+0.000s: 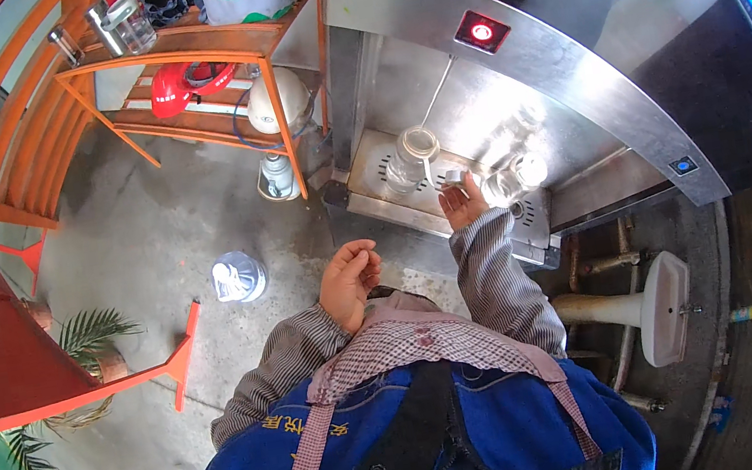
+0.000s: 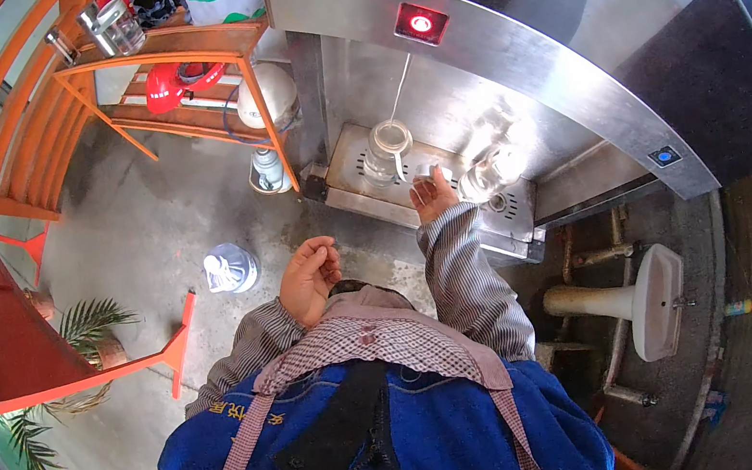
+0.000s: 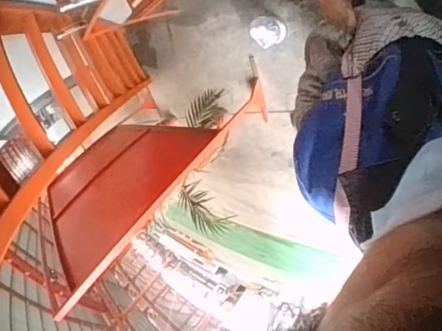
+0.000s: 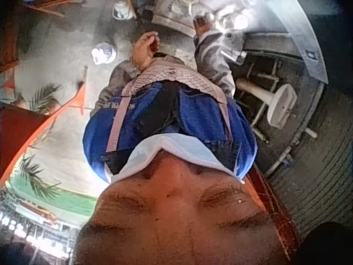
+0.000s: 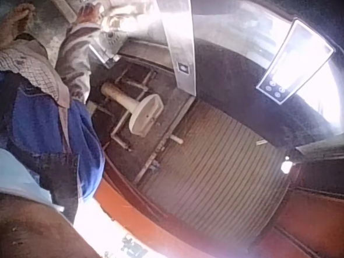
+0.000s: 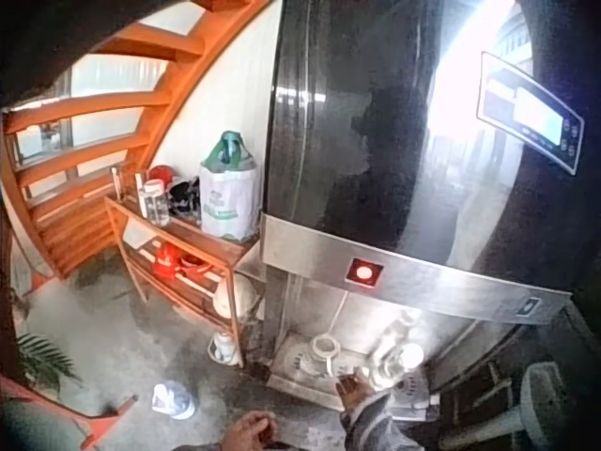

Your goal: The person walks to a water dispenser, removes the lid from a bottle, places the bottle under the tap, and fills it with water.

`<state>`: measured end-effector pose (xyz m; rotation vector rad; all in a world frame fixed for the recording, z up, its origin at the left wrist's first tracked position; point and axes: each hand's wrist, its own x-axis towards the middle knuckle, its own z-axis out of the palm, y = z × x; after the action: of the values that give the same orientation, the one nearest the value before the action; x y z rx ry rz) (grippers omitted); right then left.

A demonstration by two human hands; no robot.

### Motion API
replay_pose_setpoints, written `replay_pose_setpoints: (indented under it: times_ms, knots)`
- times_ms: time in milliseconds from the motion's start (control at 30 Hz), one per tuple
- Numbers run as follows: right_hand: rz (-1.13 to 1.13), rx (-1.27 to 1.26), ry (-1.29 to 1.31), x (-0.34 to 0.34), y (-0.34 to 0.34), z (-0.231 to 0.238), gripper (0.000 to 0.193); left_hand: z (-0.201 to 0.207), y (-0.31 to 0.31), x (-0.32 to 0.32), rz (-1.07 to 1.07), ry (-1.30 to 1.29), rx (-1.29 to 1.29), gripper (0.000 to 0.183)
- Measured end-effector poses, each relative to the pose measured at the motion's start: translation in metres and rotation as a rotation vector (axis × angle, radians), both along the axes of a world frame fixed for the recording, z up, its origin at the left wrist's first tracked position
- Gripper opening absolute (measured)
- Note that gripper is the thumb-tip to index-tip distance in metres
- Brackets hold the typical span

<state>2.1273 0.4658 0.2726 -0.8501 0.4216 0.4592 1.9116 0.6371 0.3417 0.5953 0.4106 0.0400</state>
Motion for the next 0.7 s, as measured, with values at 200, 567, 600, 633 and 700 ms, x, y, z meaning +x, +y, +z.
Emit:
replay_pose_setpoints:
  times_ms: [200, 567, 600, 633, 700]
  knots:
    - [0.016, 0.019, -0.008, 0.002, -0.005, -0.009, 0.030, 0.000, -0.001, -0.001, -0.003, -0.006, 0.013, 0.015]
    - [0.006, 0.016, -0.007, -0.005, -0.003, -0.004, 0.036, -0.002, -0.001, -0.004, -0.009, -0.003, -0.001, 0.015]
    - [0.011, 0.024, -0.020, -0.006, -0.003, -0.003, 0.036, -0.001, -0.001, -0.004, -0.007, -0.003, -0.001, 0.015]
    - [0.015, 0.032, -0.033, -0.007, -0.003, -0.002, 0.036, 0.000, -0.001, -0.005, -0.004, -0.002, -0.002, 0.015]
    - [0.007, 0.021, -0.017, -0.007, -0.003, -0.002, 0.035, -0.001, -0.002, -0.004, -0.005, -0.001, 0.001, 0.015]
